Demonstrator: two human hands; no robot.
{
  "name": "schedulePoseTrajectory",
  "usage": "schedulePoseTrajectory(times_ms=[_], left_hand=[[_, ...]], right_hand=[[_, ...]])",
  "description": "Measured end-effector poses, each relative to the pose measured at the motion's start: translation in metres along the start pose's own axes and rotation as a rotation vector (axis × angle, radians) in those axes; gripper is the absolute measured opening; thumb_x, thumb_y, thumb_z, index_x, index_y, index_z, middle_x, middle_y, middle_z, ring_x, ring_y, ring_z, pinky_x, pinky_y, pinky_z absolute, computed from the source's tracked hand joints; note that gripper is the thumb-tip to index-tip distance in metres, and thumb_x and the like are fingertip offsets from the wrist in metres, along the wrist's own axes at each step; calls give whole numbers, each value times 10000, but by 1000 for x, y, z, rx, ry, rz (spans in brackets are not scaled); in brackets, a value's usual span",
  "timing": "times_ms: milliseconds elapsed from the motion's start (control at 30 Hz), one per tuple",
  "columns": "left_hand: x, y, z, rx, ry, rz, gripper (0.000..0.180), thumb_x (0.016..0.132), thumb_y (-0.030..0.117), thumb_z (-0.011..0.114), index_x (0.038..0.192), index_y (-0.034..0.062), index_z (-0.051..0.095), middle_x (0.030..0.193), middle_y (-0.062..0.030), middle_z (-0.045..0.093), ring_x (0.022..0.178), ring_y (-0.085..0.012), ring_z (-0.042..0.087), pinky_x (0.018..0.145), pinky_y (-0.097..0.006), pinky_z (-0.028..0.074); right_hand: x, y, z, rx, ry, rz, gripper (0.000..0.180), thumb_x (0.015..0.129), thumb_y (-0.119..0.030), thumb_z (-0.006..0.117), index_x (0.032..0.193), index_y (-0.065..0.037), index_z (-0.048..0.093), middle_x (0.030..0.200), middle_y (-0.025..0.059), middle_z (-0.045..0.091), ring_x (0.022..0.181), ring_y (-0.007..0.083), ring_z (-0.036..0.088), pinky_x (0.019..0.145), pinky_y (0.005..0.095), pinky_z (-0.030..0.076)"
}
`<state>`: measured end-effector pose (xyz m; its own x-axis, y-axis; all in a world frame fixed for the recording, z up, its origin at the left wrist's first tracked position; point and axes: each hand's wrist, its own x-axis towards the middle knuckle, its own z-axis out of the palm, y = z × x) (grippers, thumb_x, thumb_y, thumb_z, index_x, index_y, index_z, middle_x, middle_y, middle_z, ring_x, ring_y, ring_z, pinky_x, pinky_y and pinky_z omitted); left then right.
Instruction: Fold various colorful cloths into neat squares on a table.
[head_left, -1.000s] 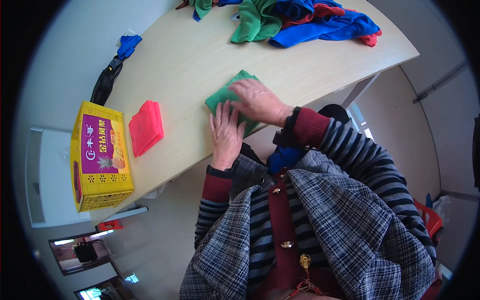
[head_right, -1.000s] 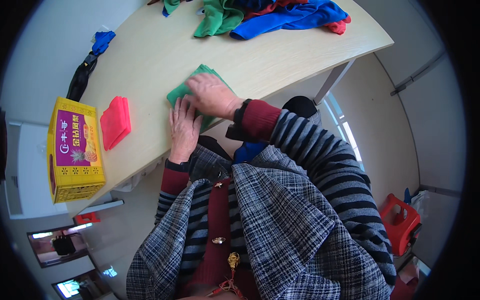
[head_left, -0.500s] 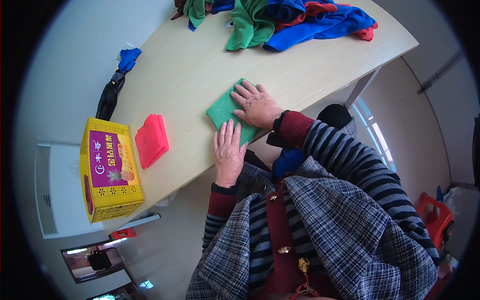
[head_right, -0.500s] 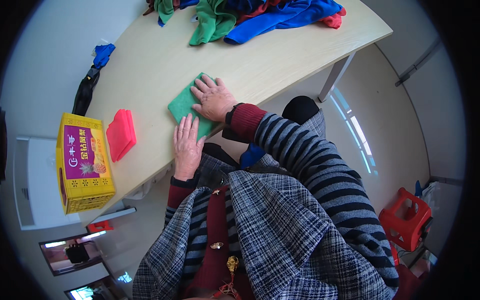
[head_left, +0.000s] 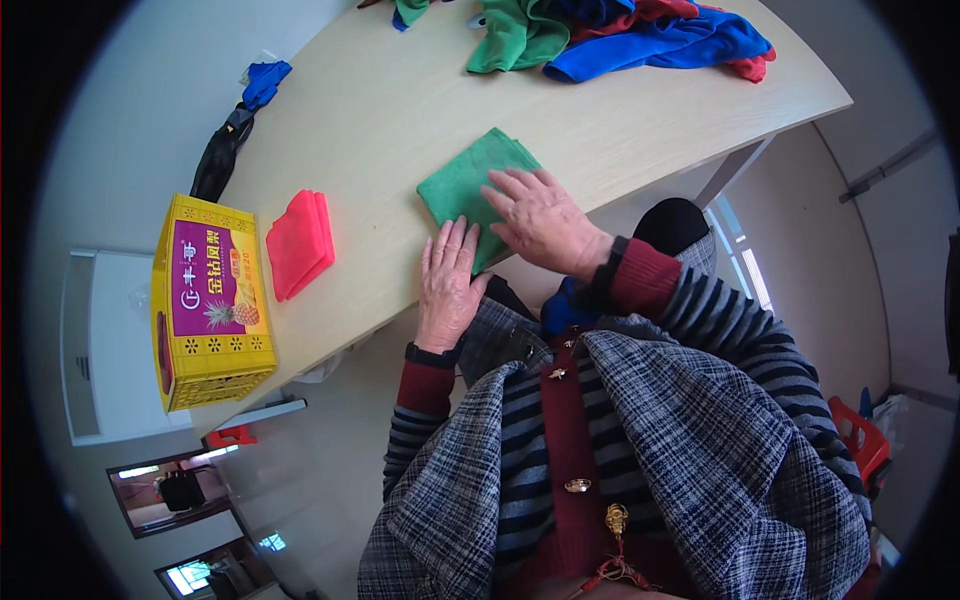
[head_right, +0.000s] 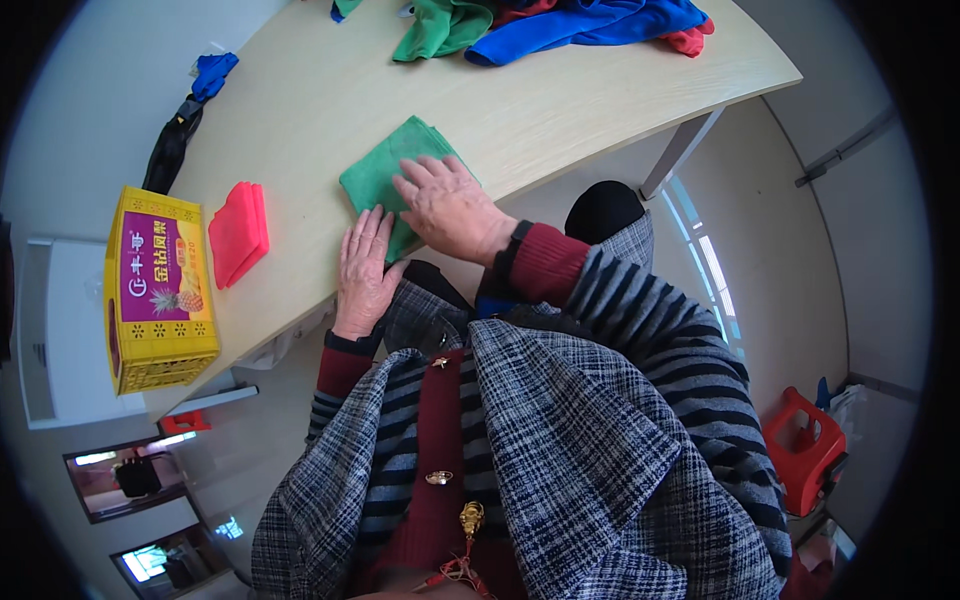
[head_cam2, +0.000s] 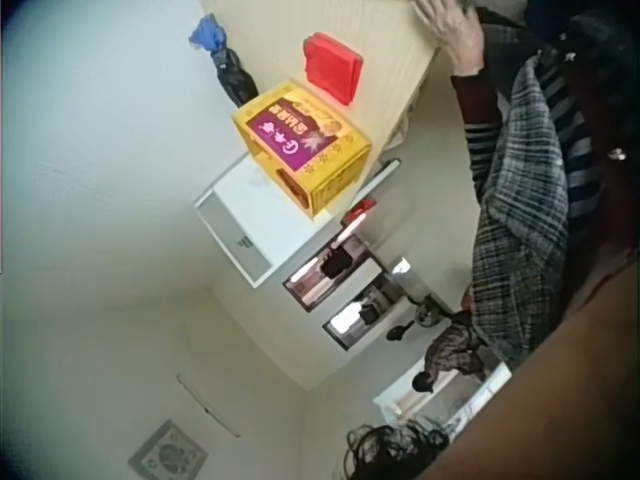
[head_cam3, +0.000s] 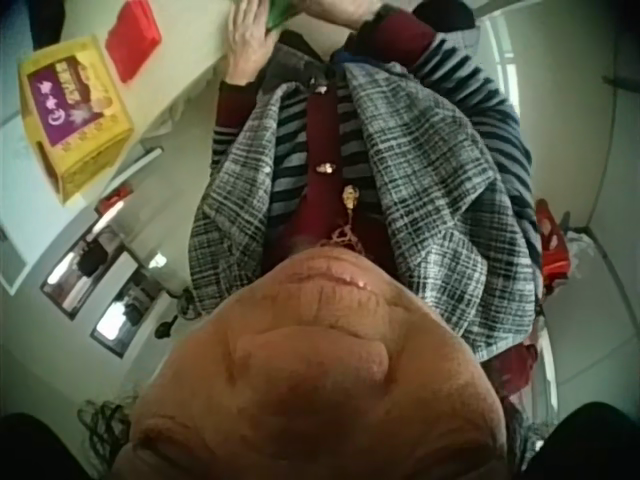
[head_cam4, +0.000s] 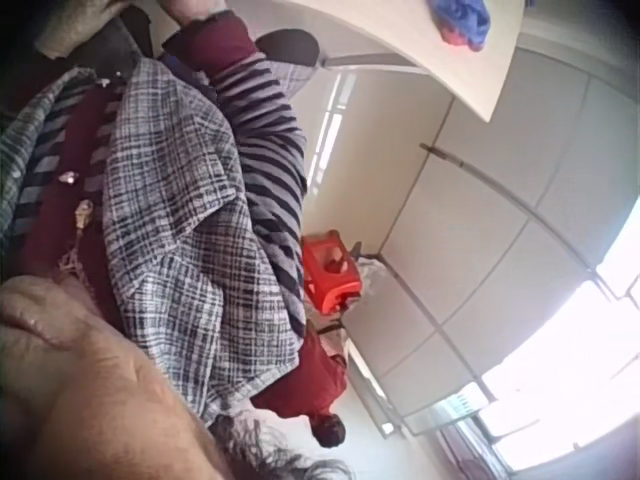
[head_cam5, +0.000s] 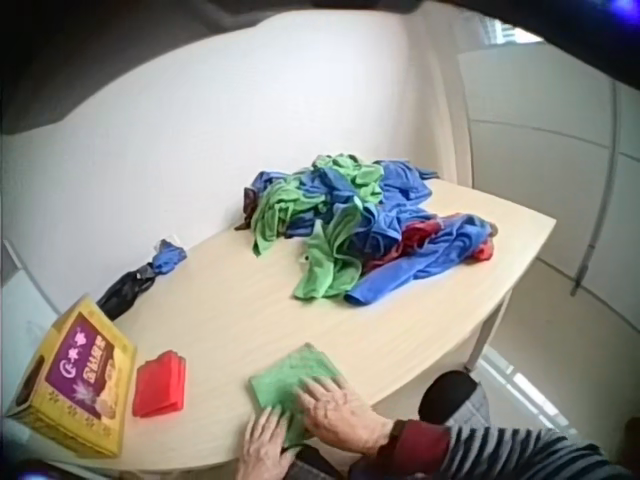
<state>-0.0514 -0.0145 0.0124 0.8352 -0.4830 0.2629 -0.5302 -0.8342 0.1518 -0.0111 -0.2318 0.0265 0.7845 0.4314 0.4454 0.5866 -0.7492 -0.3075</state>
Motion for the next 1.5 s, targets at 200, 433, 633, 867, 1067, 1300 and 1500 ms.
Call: schedulePoseTrajectory(times_ms=[200,433,633,867,1067,1300,1500], left_hand=[[-6,-11,7,92,38,89,689,787,104,752,1433,58,515,1494,-139,485,1406,-313,432,1188,-482,315],[32,50,18,56,69,-47,504,784,123,744,1258,25,605,1242,-145,583,1179,-316,543,1079,-475,406],[35,49,24,10,81,-16,447,834,189,723,1229,16,604,1248,-146,570,1189,-317,526,1064,-498,400],[18,-3,21,34,194,-193,520,979,290,604,1403,3,508,1494,-196,457,1398,-345,408,1165,-530,300],[15,-19,29,100,122,-287,528,1032,308,520,1467,16,450,1532,-179,439,1425,-344,396,1180,-526,287],[18,-14,15,76,92,-352,492,1054,280,462,1462,4,466,1517,-195,457,1425,-339,401,1187,-488,287],[58,4,12,-160,247,-111,552,1015,369,542,1432,10,496,1521,-177,459,1423,-348,407,1191,-512,284]], right_hand=[[-21,3,-6,164,-132,-16,381,894,-226,675,1207,-11,650,1258,131,630,1190,323,565,1030,429,450],[33,45,-3,155,-201,-41,344,901,-221,666,1158,7,661,1173,145,656,1137,331,585,976,405,489],[30,5,23,192,-18,87,433,975,-335,579,1248,-2,620,1308,185,604,1294,362,511,1114,459,385],[9,12,39,-17,-53,68,612,997,-435,541,1440,-14,502,1526,202,449,1459,404,347,1207,504,254],[14,21,31,-28,-70,130,690,987,-513,523,1480,-34,465,1571,185,396,1492,394,291,1229,508,213],[13,18,34,-75,-115,114,689,987,-518,514,1491,-50,457,1580,181,388,1498,398,280,1233,513,207],[12,15,37,-117,-102,30,662,975,-443,533,1481,-23,460,1556,207,411,1479,416,308,1218,536,231]])
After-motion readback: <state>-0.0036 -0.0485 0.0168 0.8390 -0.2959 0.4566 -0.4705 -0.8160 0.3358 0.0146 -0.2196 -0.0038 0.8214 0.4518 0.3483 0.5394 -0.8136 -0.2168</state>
